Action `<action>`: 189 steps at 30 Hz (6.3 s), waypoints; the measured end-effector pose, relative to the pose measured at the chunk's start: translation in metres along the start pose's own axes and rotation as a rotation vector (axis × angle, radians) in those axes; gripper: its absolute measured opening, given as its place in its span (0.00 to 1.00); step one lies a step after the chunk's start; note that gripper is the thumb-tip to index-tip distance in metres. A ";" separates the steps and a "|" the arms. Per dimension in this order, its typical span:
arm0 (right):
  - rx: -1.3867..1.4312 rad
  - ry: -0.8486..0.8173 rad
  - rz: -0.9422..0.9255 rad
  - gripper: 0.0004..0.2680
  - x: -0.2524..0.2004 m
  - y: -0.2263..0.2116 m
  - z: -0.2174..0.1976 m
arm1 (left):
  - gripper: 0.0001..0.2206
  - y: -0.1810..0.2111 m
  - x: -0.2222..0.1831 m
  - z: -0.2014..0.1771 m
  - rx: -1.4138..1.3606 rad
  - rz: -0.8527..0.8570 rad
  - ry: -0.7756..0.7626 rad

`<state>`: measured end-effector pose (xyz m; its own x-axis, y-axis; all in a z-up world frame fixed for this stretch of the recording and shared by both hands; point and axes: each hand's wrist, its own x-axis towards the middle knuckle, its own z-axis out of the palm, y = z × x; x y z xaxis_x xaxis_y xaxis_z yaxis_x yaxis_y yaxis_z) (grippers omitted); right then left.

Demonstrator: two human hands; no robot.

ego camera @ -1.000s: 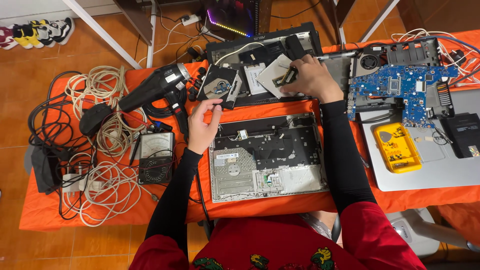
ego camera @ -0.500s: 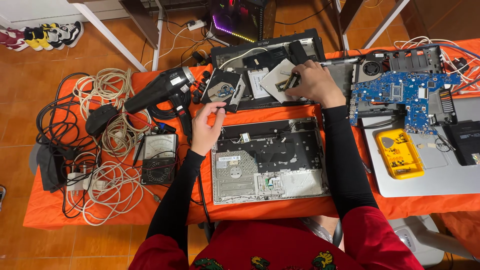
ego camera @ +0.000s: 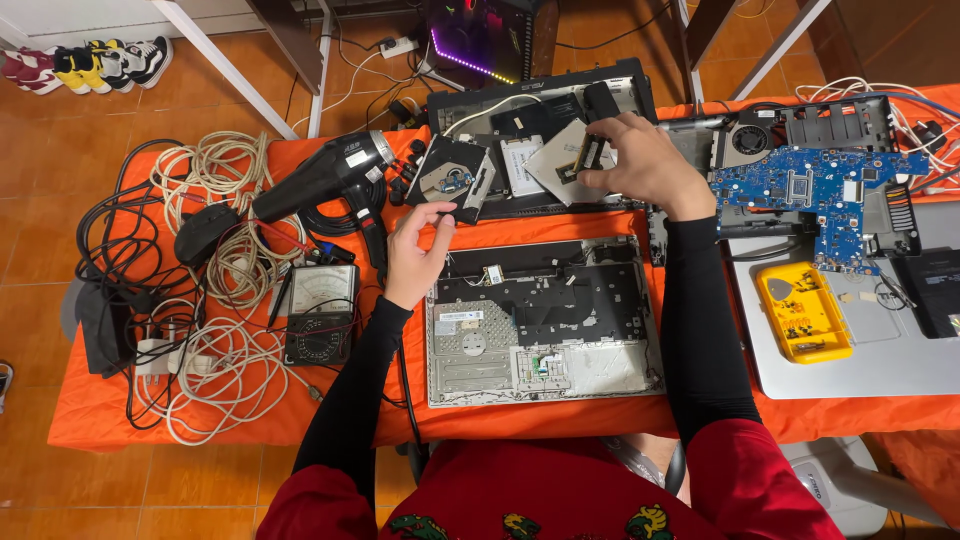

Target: Replacing internal components of a disassembled laptop on a workbench.

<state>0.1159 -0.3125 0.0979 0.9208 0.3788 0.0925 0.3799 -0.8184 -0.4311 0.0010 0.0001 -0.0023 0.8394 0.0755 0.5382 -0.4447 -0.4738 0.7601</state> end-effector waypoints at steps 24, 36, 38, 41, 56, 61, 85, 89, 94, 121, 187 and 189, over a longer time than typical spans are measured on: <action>0.112 0.167 -0.386 0.25 -0.033 -0.040 -0.044 | 0.10 0.007 0.003 -0.002 -0.072 -0.073 -0.059; 0.153 0.114 -0.475 0.27 -0.036 -0.079 -0.036 | 0.15 0.022 -0.004 0.005 -0.313 -0.309 -0.163; 0.123 0.100 -0.556 0.26 -0.038 -0.090 -0.026 | 0.16 0.019 -0.010 0.008 -0.463 -0.271 -0.195; 0.060 0.031 -0.632 0.26 -0.035 -0.104 -0.006 | 0.18 0.023 -0.013 0.010 -0.657 -0.254 -0.246; -0.032 -0.069 -0.651 0.25 -0.044 -0.126 0.008 | 0.18 0.015 -0.017 0.016 -0.823 -0.392 -0.131; -0.001 -0.078 -0.622 0.26 -0.047 -0.128 0.002 | 0.26 0.023 -0.014 0.012 -0.815 -0.334 -0.162; 0.033 -0.088 -0.606 0.26 -0.044 -0.119 -0.001 | 0.41 0.018 -0.013 0.009 -0.764 -0.097 -0.258; 0.030 -0.080 -0.600 0.26 -0.044 -0.119 -0.001 | 0.41 0.017 -0.014 0.008 -0.745 -0.096 -0.277; 0.030 -0.096 -0.581 0.26 -0.045 -0.119 -0.001 | 0.41 0.017 -0.014 0.008 -0.729 -0.128 -0.279; -0.120 -0.004 -0.038 0.30 -0.004 0.037 0.008 | 0.36 0.012 -0.001 -0.014 -0.144 -0.030 -0.287; 0.971 -0.052 -0.093 0.10 -0.071 -0.085 0.100 | 0.14 0.005 -0.008 0.005 -0.446 -0.027 -0.147; 1.190 -0.085 -0.087 0.10 -0.088 -0.079 0.101 | 0.12 0.010 -0.012 0.011 -0.535 -0.160 -0.277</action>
<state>-0.0042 -0.2375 0.0333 0.8702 0.4772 0.1226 0.0801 0.1084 -0.9909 -0.0099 -0.0149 -0.0047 0.9265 -0.1552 0.3429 -0.3417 0.0353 0.9392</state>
